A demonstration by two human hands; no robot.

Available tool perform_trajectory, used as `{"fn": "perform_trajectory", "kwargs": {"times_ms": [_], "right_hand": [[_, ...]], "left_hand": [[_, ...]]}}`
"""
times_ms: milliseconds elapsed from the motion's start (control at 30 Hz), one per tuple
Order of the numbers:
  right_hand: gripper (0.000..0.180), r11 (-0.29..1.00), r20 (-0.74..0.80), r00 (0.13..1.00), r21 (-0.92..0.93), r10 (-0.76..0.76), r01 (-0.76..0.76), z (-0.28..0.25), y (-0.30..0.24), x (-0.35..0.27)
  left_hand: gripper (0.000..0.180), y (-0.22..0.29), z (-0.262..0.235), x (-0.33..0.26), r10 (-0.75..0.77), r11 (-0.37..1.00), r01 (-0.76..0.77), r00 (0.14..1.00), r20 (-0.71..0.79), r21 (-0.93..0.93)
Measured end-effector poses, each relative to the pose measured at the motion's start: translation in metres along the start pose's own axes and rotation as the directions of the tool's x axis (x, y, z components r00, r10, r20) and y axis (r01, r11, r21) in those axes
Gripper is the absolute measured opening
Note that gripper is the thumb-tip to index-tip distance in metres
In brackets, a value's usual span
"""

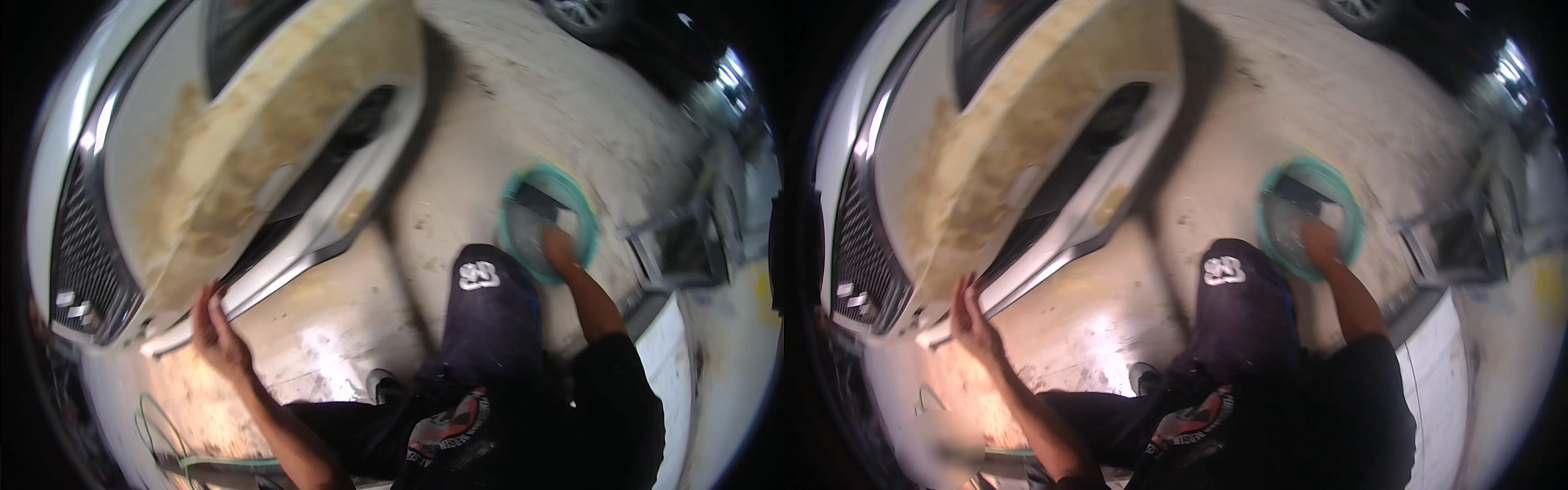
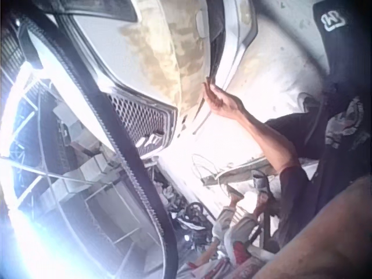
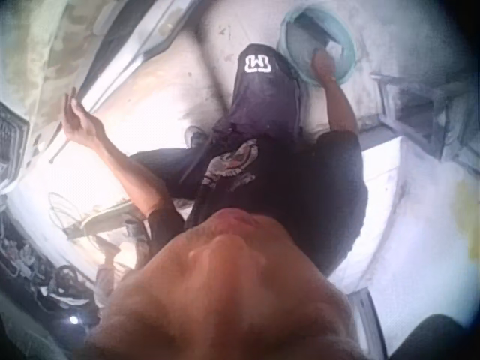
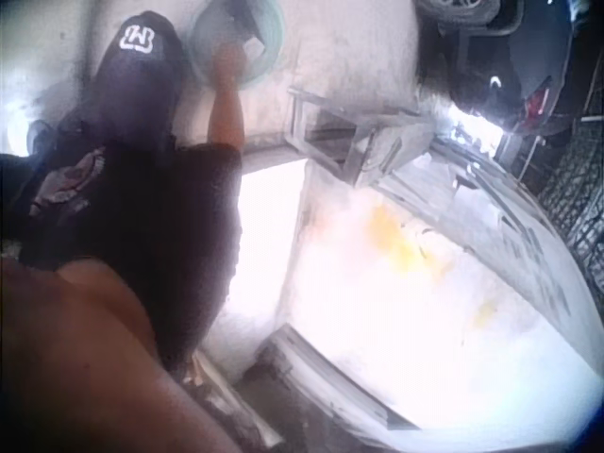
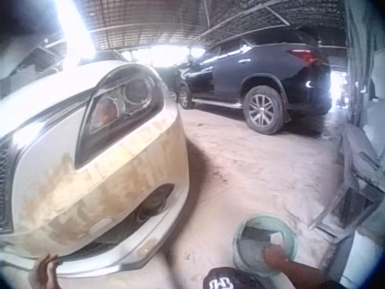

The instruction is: The person applies a black trim piece to the lower edge of a white car bumper. They align and press the trim into place along the bumper's contour, then use a wet sponge to wipe the surface. The person repeats the process on another section of the bumper.

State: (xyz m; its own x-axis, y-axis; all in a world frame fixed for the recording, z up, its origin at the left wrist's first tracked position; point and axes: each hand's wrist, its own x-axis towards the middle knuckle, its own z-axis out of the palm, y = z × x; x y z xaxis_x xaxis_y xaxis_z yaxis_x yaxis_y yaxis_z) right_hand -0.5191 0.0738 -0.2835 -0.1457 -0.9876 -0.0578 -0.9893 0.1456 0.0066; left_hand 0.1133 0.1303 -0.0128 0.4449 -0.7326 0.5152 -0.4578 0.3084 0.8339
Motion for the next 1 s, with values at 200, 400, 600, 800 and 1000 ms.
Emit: {"fn": "perform_trajectory", "kwargs": {"times_ms": [200, 400, 600, 800, 1000], "right_hand": [[0.020, 0.997, -0.316, 0.945, -0.023, -0.081, 0.078, -0.039, -0.021, -0.035], [0.036, 0.996, 0.057, 0.998, 0.084, 0.029, -0.034, -0.021, 0.021, -0.023], [0.032, 0.965, 0.060, 0.981, 0.175, 0.187, -0.194, -0.051, 0.033, -0.030], [0.040, 0.991, 0.296, 0.955, 0.127, -0.011, -0.028, -0.061, 0.043, -0.035], [0.057, 0.995, 0.472, 0.876, 0.014, -0.095, 0.100, -0.068, 0.038, -0.031]], "left_hand": [[0.026, 0.026, 0.014, 0.004, 0.014, 0.992, -0.016, 1.000, 0.021, 0.122], [0.022, 0.028, 0.012, -0.002, 0.025, 0.995, -0.020, 0.998, -0.050, 0.102], [0.021, 0.036, 0.008, -0.001, 0.052, 0.991, -0.044, 0.996, -0.066, 0.125], [0.021, 0.037, 0.010, -0.002, 0.051, 0.994, -0.044, 0.997, -0.060, 0.104], [0.022, 0.039, 0.008, -0.002, 0.067, 0.993, -0.060, 0.995, -0.068, 0.102]]}}
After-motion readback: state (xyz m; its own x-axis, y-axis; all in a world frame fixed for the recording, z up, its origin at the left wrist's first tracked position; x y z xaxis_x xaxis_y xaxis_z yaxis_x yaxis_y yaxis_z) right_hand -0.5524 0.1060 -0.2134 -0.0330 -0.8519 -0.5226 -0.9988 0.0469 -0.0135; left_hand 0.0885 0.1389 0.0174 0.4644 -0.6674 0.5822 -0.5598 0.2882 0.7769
